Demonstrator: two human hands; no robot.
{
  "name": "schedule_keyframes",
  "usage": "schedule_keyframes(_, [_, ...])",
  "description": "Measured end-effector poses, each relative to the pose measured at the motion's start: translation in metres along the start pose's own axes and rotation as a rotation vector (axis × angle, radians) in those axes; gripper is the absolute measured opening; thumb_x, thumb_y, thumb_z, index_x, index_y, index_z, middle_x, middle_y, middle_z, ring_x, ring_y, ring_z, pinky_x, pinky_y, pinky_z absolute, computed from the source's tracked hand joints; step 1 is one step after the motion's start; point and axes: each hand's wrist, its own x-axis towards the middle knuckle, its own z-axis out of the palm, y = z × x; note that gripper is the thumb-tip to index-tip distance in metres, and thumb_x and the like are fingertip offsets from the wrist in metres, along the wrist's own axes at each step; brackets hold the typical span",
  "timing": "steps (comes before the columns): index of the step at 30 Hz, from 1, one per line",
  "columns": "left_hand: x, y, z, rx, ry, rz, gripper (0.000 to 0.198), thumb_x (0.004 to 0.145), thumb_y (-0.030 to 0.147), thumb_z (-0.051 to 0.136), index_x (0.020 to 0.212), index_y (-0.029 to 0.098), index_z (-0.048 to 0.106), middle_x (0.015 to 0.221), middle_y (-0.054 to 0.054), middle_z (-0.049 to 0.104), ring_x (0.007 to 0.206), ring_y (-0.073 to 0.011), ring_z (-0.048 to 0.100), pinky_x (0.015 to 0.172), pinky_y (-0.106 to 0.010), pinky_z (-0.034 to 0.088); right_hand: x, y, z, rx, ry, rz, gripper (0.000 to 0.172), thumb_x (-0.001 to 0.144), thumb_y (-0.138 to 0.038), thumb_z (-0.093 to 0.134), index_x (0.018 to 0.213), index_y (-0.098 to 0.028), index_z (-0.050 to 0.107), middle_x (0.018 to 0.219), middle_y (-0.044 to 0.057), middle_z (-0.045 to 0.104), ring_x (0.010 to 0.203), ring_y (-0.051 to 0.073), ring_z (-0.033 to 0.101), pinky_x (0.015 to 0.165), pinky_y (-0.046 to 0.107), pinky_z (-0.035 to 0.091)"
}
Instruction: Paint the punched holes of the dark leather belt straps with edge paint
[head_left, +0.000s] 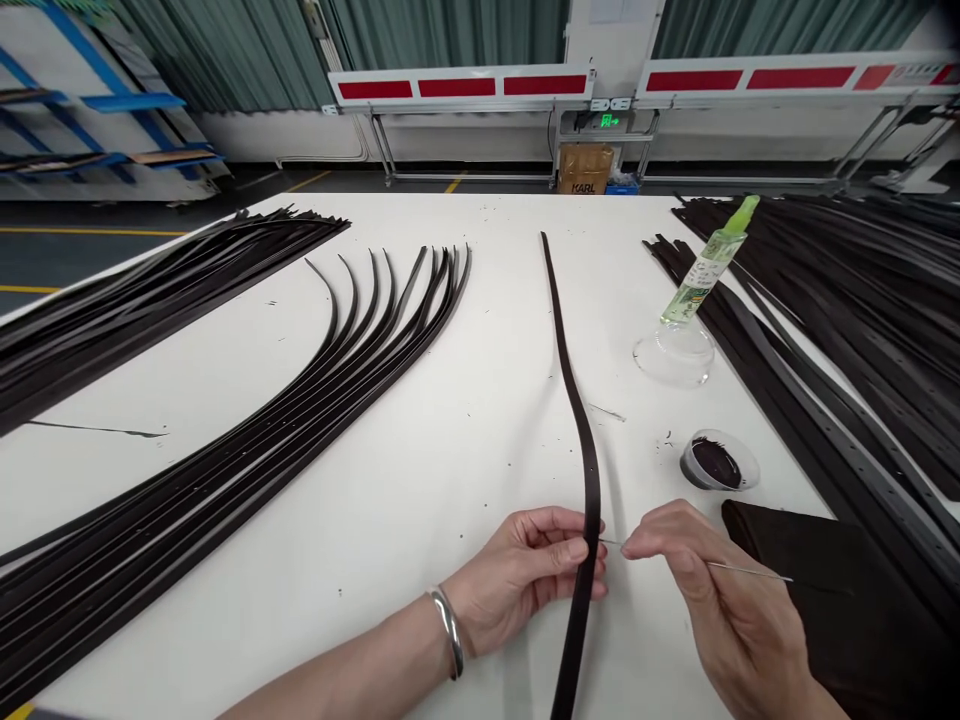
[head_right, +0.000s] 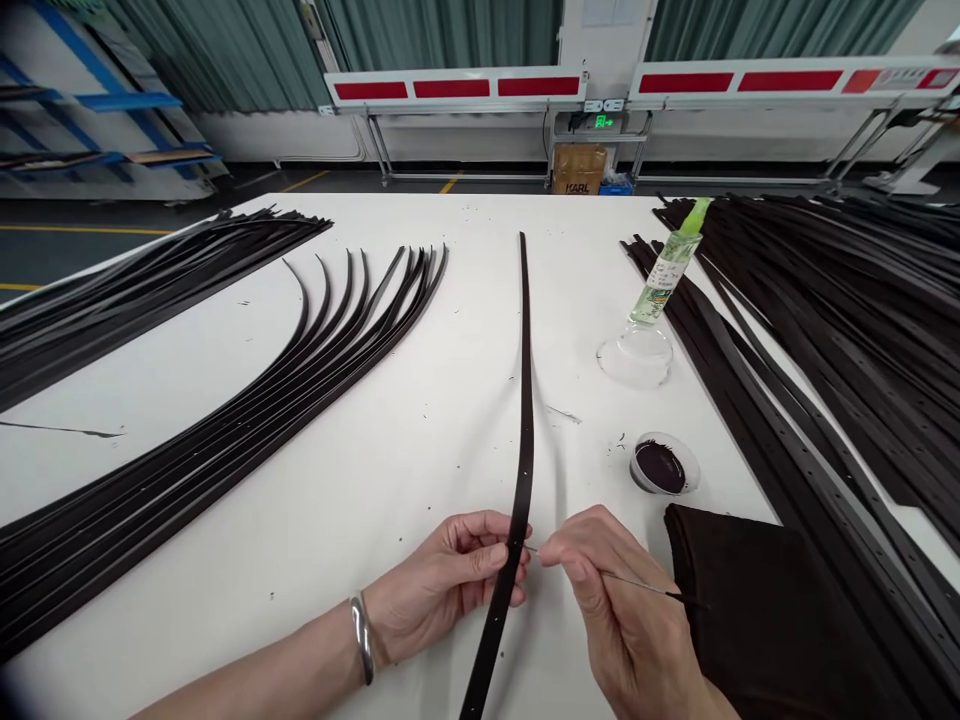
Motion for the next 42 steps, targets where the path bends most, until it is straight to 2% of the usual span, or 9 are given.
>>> schedule_keyframes(12, [0.0,-0.001,0.001,0.019,-0.013,0.029,0.019,0.079,0.02,0.073,0.097,0.014,0.069,0.086,-0.007,0.067,0.079,-0.0133,0.062,0.079,-0.032,0.053,-0.002,0.002,0.003,-0.019,-0.015,-0.039,0.031,0.088,0.002,0.041,0.103,-0.021,0.057,0.081,0.003,0.066,0.08,0.017,0.062,0.069,0.032,0.051])
schedule_keyframes(18, [0.0,0.001,0.002,0.029,0.0,0.022,0.021,0.077,0.023,0.076,0.095,0.015,0.07,0.084,-0.005,0.068,0.075,-0.0136,0.063,0.078,-0.032,0.051,0.0,0.003,0.005,-0.045,-0.063,-0.124,0.036,0.086,0.006,0.042,0.11,-0.019,0.055,0.087,0.006,0.067,0.082,0.017,0.062,0.071,0.034,0.051])
schedule_keyframes(22, [0.0,0.0,0.003,0.036,-0.003,0.017,0.02,0.078,0.023,0.075,0.095,0.014,0.069,0.083,-0.005,0.068,0.073,-0.0135,0.064,0.076,-0.031,0.051,0.001,0.002,0.006,-0.073,-0.048,-0.155,0.038,0.085,0.006,0.044,0.112,-0.019,0.053,0.084,0.005,0.067,0.079,0.017,0.062,0.07,0.035,0.051])
schedule_keyframes(31, [-0.001,0.001,0.004,0.037,0.007,0.009,0.022,0.078,0.023,0.075,0.097,0.014,0.069,0.083,-0.006,0.068,0.075,-0.0144,0.064,0.079,-0.032,0.052,-0.001,-0.001,0.006,-0.063,-0.03,-0.09,0.032,0.088,0.001,0.042,0.107,-0.019,0.058,0.081,0.005,0.068,0.078,0.017,0.064,0.069,0.034,0.052])
schedule_keyframes(34, [-0.001,0.001,0.004,0.028,0.004,0.015,0.02,0.078,0.023,0.075,0.096,0.014,0.07,0.082,-0.005,0.068,0.076,-0.0145,0.064,0.081,-0.033,0.051,-0.005,-0.001,0.005,-0.033,-0.014,-0.012,0.029,0.091,-0.004,0.042,0.104,-0.021,0.061,0.082,0.004,0.07,0.079,0.017,0.065,0.069,0.032,0.053])
schedule_keyframes(36, [-0.001,0.001,0.003,0.015,0.006,0.018,0.019,0.078,0.023,0.075,0.095,0.015,0.07,0.083,-0.005,0.068,0.078,-0.0148,0.063,0.083,-0.034,0.051,-0.009,0.0,0.003,-0.02,0.057,0.089,0.029,0.094,-0.009,0.04,0.103,-0.022,0.065,0.084,0.003,0.07,0.078,0.016,0.067,0.071,0.031,0.054])
schedule_keyframes(39, [-0.001,0.001,0.003,0.007,0.004,0.019,0.017,0.079,0.022,0.074,0.094,0.015,0.07,0.085,-0.006,0.069,0.08,-0.0147,0.064,0.084,-0.034,0.051,-0.011,0.002,0.003,-0.002,0.198,0.37,0.029,0.099,-0.022,0.039,0.103,-0.022,0.068,0.092,0.004,0.071,0.073,0.014,0.068,0.071,0.029,0.056])
schedule_keyframes(40, [-0.001,0.001,0.003,0.005,0.003,0.017,0.017,0.079,0.022,0.074,0.094,0.015,0.07,0.085,-0.006,0.069,0.08,-0.0145,0.064,0.084,-0.034,0.051,-0.01,0.003,0.004,0.017,0.211,0.472,0.027,0.098,-0.027,0.041,0.101,-0.022,0.068,0.096,0.005,0.071,0.074,0.015,0.068,0.071,0.029,0.056])
schedule_keyframes(42, [-0.001,0.001,0.003,0.001,-0.003,0.013,0.018,0.08,0.021,0.073,0.096,0.014,0.07,0.084,-0.005,0.068,0.079,-0.0138,0.064,0.083,-0.033,0.051,-0.005,0.004,0.007,0.097,0.149,0.621,0.023,0.094,-0.036,0.051,0.096,-0.021,0.068,0.099,0.006,0.071,0.081,0.017,0.068,0.071,0.027,0.056])
